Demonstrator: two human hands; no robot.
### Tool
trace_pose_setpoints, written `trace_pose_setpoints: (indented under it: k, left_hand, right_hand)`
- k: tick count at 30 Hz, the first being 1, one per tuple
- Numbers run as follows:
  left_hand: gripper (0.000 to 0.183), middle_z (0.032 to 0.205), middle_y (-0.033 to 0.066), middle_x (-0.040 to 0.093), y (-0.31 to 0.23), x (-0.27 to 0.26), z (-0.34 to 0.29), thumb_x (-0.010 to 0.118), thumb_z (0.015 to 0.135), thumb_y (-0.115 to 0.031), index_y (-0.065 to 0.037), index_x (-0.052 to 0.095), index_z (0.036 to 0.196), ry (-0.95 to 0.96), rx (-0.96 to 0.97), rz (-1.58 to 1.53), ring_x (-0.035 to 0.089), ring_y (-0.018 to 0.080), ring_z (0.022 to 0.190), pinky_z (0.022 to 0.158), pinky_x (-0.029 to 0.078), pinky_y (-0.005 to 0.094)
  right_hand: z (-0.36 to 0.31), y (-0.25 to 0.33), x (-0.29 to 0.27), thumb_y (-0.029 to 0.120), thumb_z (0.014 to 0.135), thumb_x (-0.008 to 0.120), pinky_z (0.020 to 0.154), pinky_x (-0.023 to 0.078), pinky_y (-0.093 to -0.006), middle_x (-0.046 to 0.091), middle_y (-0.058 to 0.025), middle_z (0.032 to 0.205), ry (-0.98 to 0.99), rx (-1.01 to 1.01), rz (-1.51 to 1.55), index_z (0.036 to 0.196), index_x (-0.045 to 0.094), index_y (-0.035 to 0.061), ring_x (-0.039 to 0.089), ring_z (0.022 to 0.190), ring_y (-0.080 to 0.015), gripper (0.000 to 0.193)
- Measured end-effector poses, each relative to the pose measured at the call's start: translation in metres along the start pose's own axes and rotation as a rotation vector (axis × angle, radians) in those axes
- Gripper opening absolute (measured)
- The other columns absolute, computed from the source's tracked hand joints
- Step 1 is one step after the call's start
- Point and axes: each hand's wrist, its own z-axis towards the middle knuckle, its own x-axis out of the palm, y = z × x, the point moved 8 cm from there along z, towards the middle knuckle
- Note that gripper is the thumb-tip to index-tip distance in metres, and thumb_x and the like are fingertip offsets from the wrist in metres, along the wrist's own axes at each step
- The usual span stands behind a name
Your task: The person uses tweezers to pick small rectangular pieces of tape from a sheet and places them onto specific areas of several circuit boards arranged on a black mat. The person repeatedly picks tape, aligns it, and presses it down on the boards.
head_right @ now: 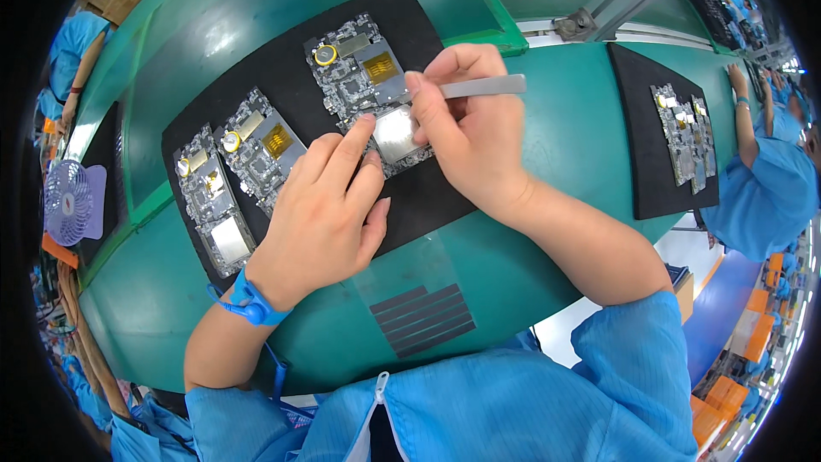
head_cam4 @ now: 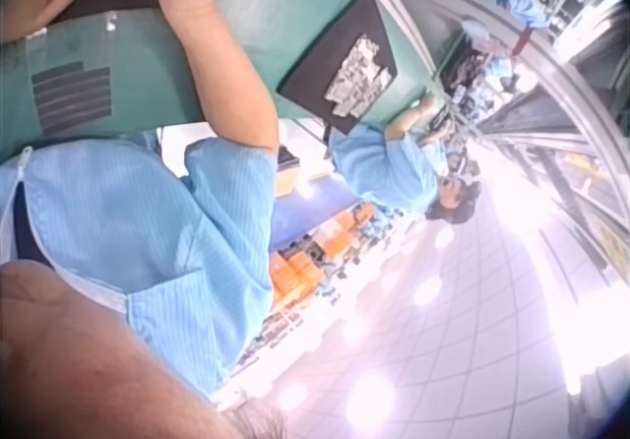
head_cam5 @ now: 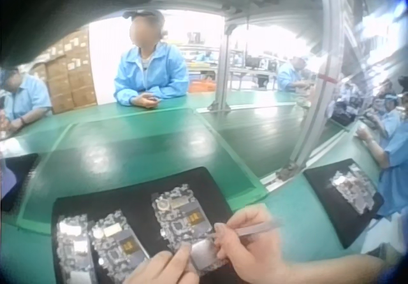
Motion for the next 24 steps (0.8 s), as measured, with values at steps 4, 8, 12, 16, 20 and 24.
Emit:
trace_pose_setpoints:
  k: [4, 8, 12, 16, 20, 24]
  left_hand:
    - [0.036, 0.126, 0.0227, 0.051, -0.013, 0.003, -0.005, 0.068, 0.069, -0.01, 0.005, 0.059, 0.101, -0.011, -0.004, 0.202, 0.052, 0.0328, 0.105, 0.085, 0.046, 0.04]
    - [0.036, 0.122, 0.0217, 0.054, -0.014, 0.006, -0.01, 0.067, 0.071, -0.009, 0.004, 0.059, 0.103, -0.081, 0.067, 0.231, 0.052, 0.0321, 0.105, 0.084, 0.046, 0.0402]
    - [0.034, 0.119, 0.0227, 0.055, -0.011, -0.004, -0.016, 0.068, 0.07, -0.004, 0.004, 0.058, 0.102, -0.183, 0.047, 0.068, 0.052, 0.0335, 0.104, 0.083, 0.046, 0.0409]
    - [0.033, 0.118, 0.0253, 0.054, -0.01, -0.002, -0.009, 0.067, 0.067, -0.001, 0.004, 0.057, 0.099, -0.155, -0.021, -0.005, 0.052, 0.0355, 0.103, 0.084, 0.046, 0.0421]
    - [0.025, 0.118, 0.0287, 0.054, -0.018, 0.003, -0.006, 0.06, 0.071, -0.005, 0.003, 0.055, 0.094, -0.103, 0.004, 0.144, 0.053, 0.0348, 0.102, 0.084, 0.047, 0.0393]
    - [0.021, 0.116, 0.0301, 0.055, -0.021, 0.005, -0.008, 0.056, 0.074, -0.008, 0.002, 0.055, 0.092, -0.15, 0.013, 0.232, 0.054, 0.0345, 0.104, 0.084, 0.048, 0.0377]
  right_hand:
    - [0.002, 0.01, -0.006, 0.009, 0.09, 0.062, 0.048, 0.05, -0.0179, 0.055, -0.0048, 0.08, -0.033, 0.018, 0.073, 0.101, 0.042, 0.0027, 0.059, 0.063, -0.0066, 0.023]
    - [-0.005, 0.004, -0.016, 0.01, 0.09, 0.063, 0.045, 0.047, -0.0168, 0.057, -0.0053, 0.076, -0.024, 0.22, 0.105, 0.101, 0.043, 0.0048, 0.058, 0.058, -0.0061, 0.024]
    - [-0.019, -0.004, -0.029, 0.018, 0.093, 0.06, 0.043, 0.042, -0.0176, 0.061, -0.0064, 0.07, 0.026, 0.348, 0.157, 0.1, 0.043, 0.006, 0.055, 0.049, -0.007, 0.022]
    - [-0.026, -0.001, -0.03, 0.015, 0.095, 0.056, 0.045, 0.044, -0.0176, 0.061, -0.0084, 0.073, 0.106, 0.413, 0.217, 0.099, 0.043, 0.0062, 0.057, 0.051, -0.0086, 0.016]
    - [-0.008, 0.004, -0.003, 0.014, 0.093, 0.059, 0.046, 0.044, -0.0189, 0.06, -0.007, 0.072, 0.133, 0.273, 0.185, 0.097, 0.044, 0.0047, 0.054, 0.05, -0.0077, 0.018]
    - [-0.002, 0.002, 0.013, 0.013, 0.091, 0.061, 0.047, 0.045, -0.0203, 0.058, -0.0046, 0.071, 0.174, 0.077, -0.017, 0.095, 0.045, 0.0017, 0.057, 0.053, -0.0071, 0.02]
